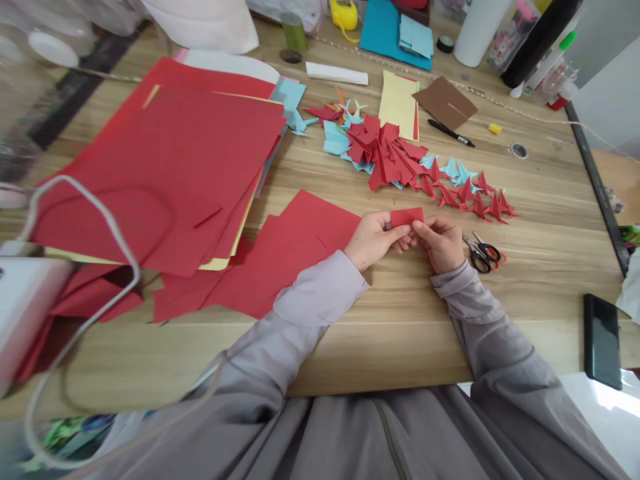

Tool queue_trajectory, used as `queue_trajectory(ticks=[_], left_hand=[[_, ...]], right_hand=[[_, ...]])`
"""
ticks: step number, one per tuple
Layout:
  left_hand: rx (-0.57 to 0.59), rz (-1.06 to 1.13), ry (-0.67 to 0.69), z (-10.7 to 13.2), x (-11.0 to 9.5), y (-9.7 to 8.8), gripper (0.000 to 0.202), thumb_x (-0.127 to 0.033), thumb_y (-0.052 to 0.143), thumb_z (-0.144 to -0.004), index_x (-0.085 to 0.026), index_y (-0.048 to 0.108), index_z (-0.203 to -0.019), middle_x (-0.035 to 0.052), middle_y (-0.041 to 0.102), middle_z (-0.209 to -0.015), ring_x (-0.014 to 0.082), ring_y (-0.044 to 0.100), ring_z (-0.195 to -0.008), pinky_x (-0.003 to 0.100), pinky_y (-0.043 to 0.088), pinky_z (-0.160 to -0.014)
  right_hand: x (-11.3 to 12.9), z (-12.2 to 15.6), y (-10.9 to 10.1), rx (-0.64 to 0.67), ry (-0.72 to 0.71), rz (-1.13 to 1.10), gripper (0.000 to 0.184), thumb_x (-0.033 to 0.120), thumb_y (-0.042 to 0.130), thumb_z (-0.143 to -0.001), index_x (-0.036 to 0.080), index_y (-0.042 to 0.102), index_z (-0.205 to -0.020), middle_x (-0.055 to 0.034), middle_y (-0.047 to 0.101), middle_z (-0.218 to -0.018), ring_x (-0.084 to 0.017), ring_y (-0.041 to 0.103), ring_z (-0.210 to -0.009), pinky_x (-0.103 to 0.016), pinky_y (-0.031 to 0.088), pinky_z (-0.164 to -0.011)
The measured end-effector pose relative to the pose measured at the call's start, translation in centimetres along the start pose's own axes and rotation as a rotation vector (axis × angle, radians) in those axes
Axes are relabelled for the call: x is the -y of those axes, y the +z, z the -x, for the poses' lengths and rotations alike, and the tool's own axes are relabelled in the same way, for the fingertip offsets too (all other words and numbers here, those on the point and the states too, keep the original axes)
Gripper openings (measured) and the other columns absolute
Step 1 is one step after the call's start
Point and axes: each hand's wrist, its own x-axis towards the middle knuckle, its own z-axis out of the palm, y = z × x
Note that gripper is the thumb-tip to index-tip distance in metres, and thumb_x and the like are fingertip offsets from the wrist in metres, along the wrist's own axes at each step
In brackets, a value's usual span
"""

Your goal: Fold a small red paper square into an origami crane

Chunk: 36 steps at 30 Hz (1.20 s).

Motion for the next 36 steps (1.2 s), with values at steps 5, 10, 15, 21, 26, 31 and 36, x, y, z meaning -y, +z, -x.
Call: queue_trajectory(ticks=[5, 10, 15, 21, 26, 31, 36], left_hand=[[0.007, 0.010, -0.020, 0.08, -0.08, 0.09, 0.010, -0.017, 0.065, -0.077, -0.010, 0.062, -0.070, 0.0014, 0.062, -0.057, 0.0084, 0.057, -0.050, 0.021, 0.047, -0.048], [-0.012, -0.014, 0.000, 0.17, 0.02, 0.15, 0.009, -0.016, 0.066, -0.074, -0.010, 0.062, -0.069, 0.0005, 0.062, -0.056, 0.0086, 0.057, -0.050, 0.021, 0.048, -0.049], [-0.020, -0.058, 0.033, 0.30, 0.00, 0.21, 0.013, -0.018, 0.067, -0.073, -0.010, 0.062, -0.064, 0.0016, 0.062, -0.056, 0.0087, 0.056, -0.050, 0.022, 0.048, -0.049], [-0.031, -0.055, 0.044, 0.23, 0.15, 0.24, 0.012, -0.019, 0.067, -0.073, -0.012, 0.061, -0.067, 0.0013, 0.062, -0.056, 0.0087, 0.055, -0.049, 0.022, 0.046, -0.048], [-0.095, -0.024, 0.053, 0.07, 0.53, 0.36, 0.016, -0.020, 0.070, -0.069, -0.012, 0.060, -0.079, 0.0013, 0.065, -0.064, 0.0103, 0.061, -0.055, 0.022, 0.049, -0.051], [-0.177, 0.017, 0.064, 0.04, 0.67, 0.58, 0.023, -0.018, 0.073, -0.065, -0.013, 0.058, -0.082, 0.0006, 0.066, -0.066, 0.0116, 0.063, -0.059, 0.024, 0.051, -0.055], [-0.188, 0.042, 0.058, 0.07, 0.49, 0.59, 0.026, -0.019, 0.075, -0.063, -0.012, 0.059, -0.083, 0.0015, 0.067, -0.067, 0.0112, 0.062, -0.057, 0.023, 0.050, -0.054]], right_hand=[[-0.17, 0.14, -0.11, -0.014, -0.038, 0.015, 0.030, 0.040, 0.078, -0.065, 0.018, 0.062, -0.055, 0.0009, 0.067, -0.053, -0.009, 0.055, -0.043, -0.022, 0.045, -0.045], [0.00, 0.13, -0.03, -0.016, -0.036, 0.030, 0.032, 0.042, 0.079, -0.064, 0.018, 0.060, -0.055, 0.0010, 0.066, -0.052, -0.008, 0.053, -0.041, -0.022, 0.043, -0.042], [0.41, 0.16, 0.11, 0.033, -0.009, 0.069, 0.037, 0.047, 0.077, -0.064, 0.018, 0.058, -0.054, 0.0008, 0.065, -0.051, -0.008, 0.053, -0.041, -0.021, 0.042, -0.042], [0.61, 0.41, 0.33, 0.039, -0.030, 0.141, 0.039, 0.051, 0.074, -0.066, 0.018, 0.055, -0.056, 0.0023, 0.062, -0.049, -0.007, 0.050, -0.040, -0.021, 0.039, -0.041], [0.71, 0.41, 0.37, 0.056, -0.057, 0.184, 0.038, 0.052, 0.071, -0.070, 0.018, 0.058, -0.059, 0.0017, 0.062, -0.052, -0.008, 0.052, -0.044, -0.022, 0.041, -0.044], [0.80, 0.42, 0.49, 0.025, -0.072, 0.213, 0.040, 0.053, 0.072, -0.068, 0.018, 0.057, -0.056, 0.0028, 0.058, -0.049, -0.007, 0.048, -0.042, -0.022, 0.038, -0.043], [0.63, 0.43, 0.57, 0.008, -0.063, 0.202, 0.038, 0.052, 0.074, -0.067, 0.018, 0.057, -0.058, 0.0028, 0.060, -0.050, -0.008, 0.049, -0.044, -0.023, 0.040, -0.045]])
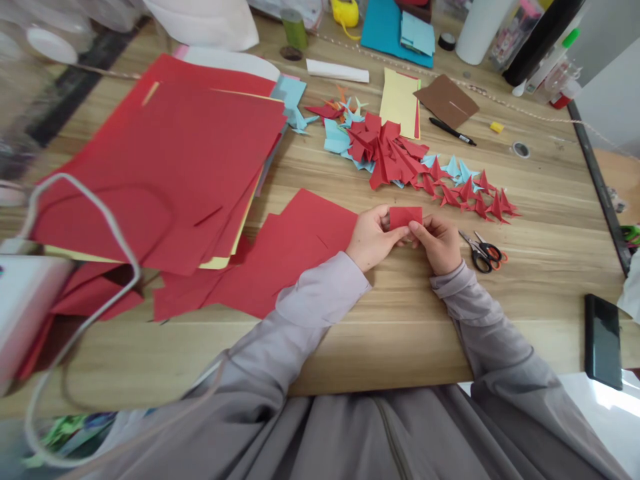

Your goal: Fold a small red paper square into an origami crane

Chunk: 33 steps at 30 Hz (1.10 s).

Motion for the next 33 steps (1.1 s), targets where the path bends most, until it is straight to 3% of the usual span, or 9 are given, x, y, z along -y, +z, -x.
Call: queue_trajectory(ticks=[7, 14, 20, 33], left_hand=[[0.061, 0.063, -0.008, 0.0, -0.2, -0.2, 0.035, -0.021, 0.079, -0.059, -0.010, 0.061, -0.087, 0.0024, 0.068, -0.065, 0.0121, 0.063, -0.056, 0.025, 0.051, -0.057], [0.124, 0.156, -0.065, -0.2, -0.2, -0.4, 0.037, -0.022, 0.083, -0.056, -0.009, 0.063, -0.085, 0.0035, 0.069, -0.065, 0.0131, 0.065, -0.057, 0.025, 0.053, -0.057], [0.173, 0.255, -0.156, -0.1, -0.5, -0.6, 0.035, -0.015, 0.080, -0.060, -0.008, 0.065, -0.091, 0.0058, 0.072, -0.071, 0.0150, 0.069, -0.063, 0.028, 0.058, -0.066], [0.206, 0.312, -0.236, 0.2, -1.4, -0.8, 0.031, 0.000, 0.067, -0.068, -0.010, 0.061, -0.097, 0.0056, 0.073, -0.080, 0.0168, 0.072, -0.073, 0.026, 0.059, -0.071]], right_hand=[[-0.2, -0.1, -0.3, 0.050, 0.019, -0.037, 0.040, 0.054, 0.073, -0.066, 0.017, 0.059, -0.058, 0.0018, 0.062, -0.052, -0.008, 0.051, -0.043, -0.022, 0.042, -0.044], [-0.7, -0.2, -0.6, 0.075, 0.082, -0.207, 0.033, 0.046, 0.075, -0.069, 0.017, 0.062, -0.058, 0.0010, 0.064, -0.052, -0.007, 0.052, -0.041, -0.020, 0.041, -0.041], [0.0, -0.4, -0.6, 0.023, 0.188, -0.297, 0.038, 0.050, 0.078, -0.061, 0.016, 0.061, -0.055, 0.0022, 0.059, -0.046, -0.006, 0.048, -0.037, -0.019, 0.036, -0.035], [0.3, -0.5, -0.4, -0.080, 0.195, -0.376, 0.039, 0.044, 0.081, -0.057, 0.017, 0.054, -0.048, 0.0030, 0.054, -0.041, -0.005, 0.041, -0.033, -0.019, 0.028, -0.031]])
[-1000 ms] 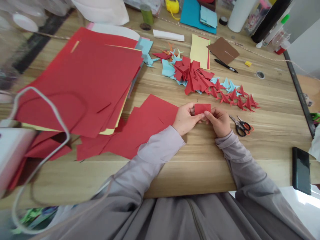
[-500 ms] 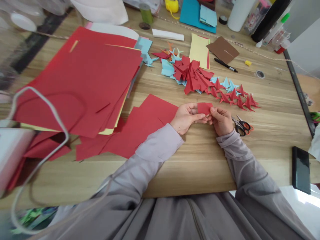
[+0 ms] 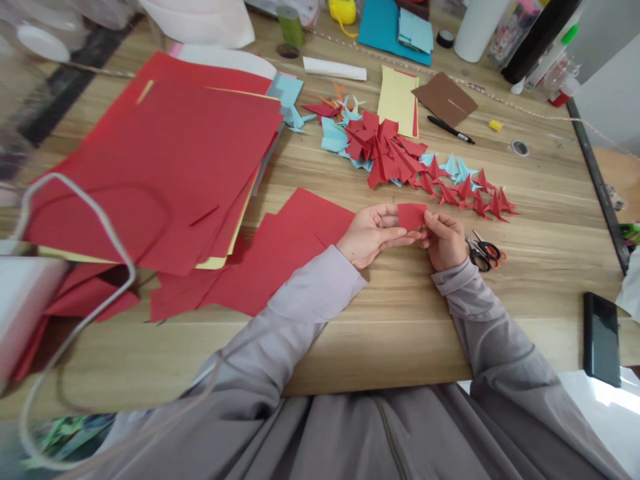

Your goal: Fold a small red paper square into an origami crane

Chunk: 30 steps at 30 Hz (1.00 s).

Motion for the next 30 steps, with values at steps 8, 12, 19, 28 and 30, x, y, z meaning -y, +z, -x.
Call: queue_trajectory(ticks=[8, 12, 19, 28, 30], left_hand=[[-0.018, 0.046, 0.033, -0.13, -0.22, -0.30, 0.023, -0.014, 0.068, -0.073, -0.012, 0.057, -0.093, 0.0061, 0.071, -0.081, 0.0237, 0.073, -0.076, 0.035, 0.060, -0.068], [-0.019, -0.017, 0.057, -0.25, 0.07, -0.21, 0.024, -0.024, 0.074, -0.071, -0.010, 0.058, -0.082, 0.0054, 0.069, -0.072, 0.0191, 0.071, -0.067, 0.030, 0.059, -0.063], [-0.076, -0.092, 0.013, -0.11, -0.04, -0.14, 0.016, -0.013, 0.073, -0.065, -0.010, 0.058, -0.068, 0.0041, 0.068, -0.060, 0.0106, 0.060, -0.044, 0.021, 0.049, -0.044], [-0.035, -0.080, -0.018, -0.09, -0.21, -0.38, 0.010, -0.014, 0.071, -0.063, -0.010, 0.062, -0.066, 0.0029, 0.065, -0.056, 0.0092, 0.056, -0.041, 0.020, 0.045, -0.040], [0.016, -0.113, -0.007, 0.05, -0.04, -0.27, 0.010, -0.014, 0.071, -0.062, -0.011, 0.062, -0.065, 0.0011, 0.063, -0.054, 0.0084, 0.054, -0.039, 0.020, 0.044, -0.040]], right_hand=[[-0.06, -0.16, -0.11, -0.030, -0.021, 0.025, 0.041, 0.046, 0.079, -0.060, 0.018, 0.051, -0.051, 0.0042, 0.053, -0.043, -0.004, 0.040, -0.033, -0.018, 0.026, -0.032], [-0.22, 0.02, 0.01, -0.033, -0.059, 0.073, 0.042, 0.048, 0.078, -0.060, 0.018, 0.051, -0.051, 0.0042, 0.055, -0.043, -0.004, 0.041, -0.033, -0.018, 0.029, -0.032], [-0.31, -0.02, 0.03, -0.016, -0.021, 0.073, 0.042, 0.056, 0.074, -0.061, 0.017, 0.061, -0.056, 0.0021, 0.056, -0.042, -0.008, 0.046, -0.033, -0.021, 0.037, -0.034], [-0.41, -0.24, 0.19, -0.048, -0.066, 0.075, 0.042, 0.061, 0.066, -0.068, 0.020, 0.061, -0.061, 0.0020, 0.057, -0.049, -0.012, 0.054, -0.045, -0.024, 0.044, -0.041], [-0.36, -0.15, 0.21, -0.039, -0.087, 0.051, 0.040, 0.060, 0.067, -0.068, 0.021, 0.062, -0.062, 0.0025, 0.059, -0.052, -0.012, 0.055, -0.048, -0.025, 0.046, -0.045]])
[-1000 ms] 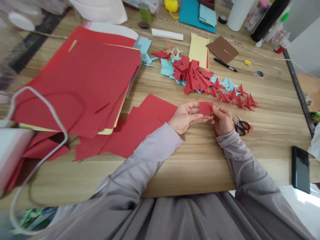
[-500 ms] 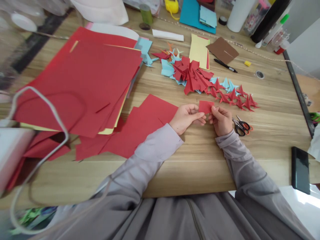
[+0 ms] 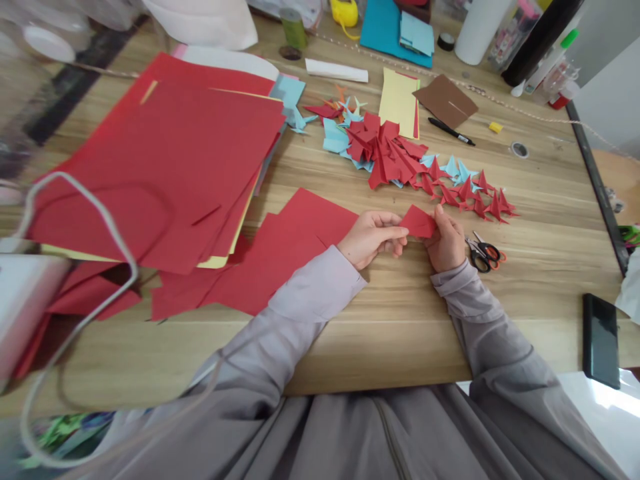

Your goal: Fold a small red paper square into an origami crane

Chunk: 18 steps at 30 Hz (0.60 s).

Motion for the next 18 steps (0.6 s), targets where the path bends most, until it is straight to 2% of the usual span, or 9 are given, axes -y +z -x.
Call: queue_trajectory(ticks=[4, 6, 9, 14, 18], left_hand=[[0.009, -0.050, 0.078, 0.0, 0.3, 0.2, 0.011, -0.016, 0.071, -0.061, -0.012, 0.062, -0.065, -0.0024, 0.058, -0.049, 0.0067, 0.050, -0.039, 0.019, 0.040, -0.039], [-0.042, -0.049, 0.136, -0.2, 0.3, 0.2, 0.014, -0.019, 0.072, -0.060, -0.014, 0.060, -0.065, -0.0039, 0.056, -0.047, 0.0060, 0.048, -0.037, 0.018, 0.037, -0.038], [-0.145, -0.051, 0.205, -0.5, 0.4, 0.0, 0.020, -0.024, 0.074, -0.060, -0.016, 0.057, -0.065, -0.0057, 0.053, -0.046, 0.0053, 0.046, -0.036, 0.018, 0.034, -0.038], [-0.239, -0.074, 0.288, -0.6, 0.6, -0.1, 0.023, -0.028, 0.078, -0.059, -0.016, 0.059, -0.066, -0.0056, 0.055, -0.051, 0.0057, 0.050, -0.043, 0.019, 0.042, -0.046], [-0.240, -0.108, 0.292, -0.5, 0.7, 0.1, 0.024, -0.029, 0.078, -0.060, -0.016, 0.061, -0.070, -0.0046, 0.058, -0.054, 0.0083, 0.055, -0.047, 0.022, 0.047, -0.050]], right_hand=[[-0.2, 0.3, -0.3, 0.041, -0.030, 0.033, 0.031, 0.046, 0.077, -0.062, 0.019, 0.063, -0.062, 0.0034, 0.062, -0.058, -0.009, 0.053, -0.050, -0.022, 0.045, -0.048], [-0.4, 0.4, -0.5, 0.060, -0.045, 0.085, 0.028, 0.040, 0.081, -0.059, 0.019, 0.062, -0.062, 0.0039, 0.062, -0.059, -0.008, 0.052, -0.050, -0.022, 0.044, -0.048], [-0.6, 0.6, -0.5, 0.094, -0.066, 0.141, 0.029, 0.039, 0.081, -0.060, 0.019, 0.060, -0.060, 0.0044, 0.061, -0.057, -0.008, 0.051, -0.049, -0.022, 0.044, -0.048], [-0.3, 1.0, 0.0, 0.137, -0.094, 0.169, 0.027, 0.041, 0.078, -0.064, 0.020, 0.062, -0.065, 0.0034, 0.063, -0.058, -0.009, 0.054, -0.051, -0.024, 0.047, -0.050], [-0.1, 1.3, 0.4, 0.147, -0.105, 0.179, 0.031, 0.036, 0.083, -0.057, 0.021, 0.064, -0.075, 0.0032, 0.067, -0.063, -0.012, 0.059, -0.054, -0.026, 0.052, -0.054]])
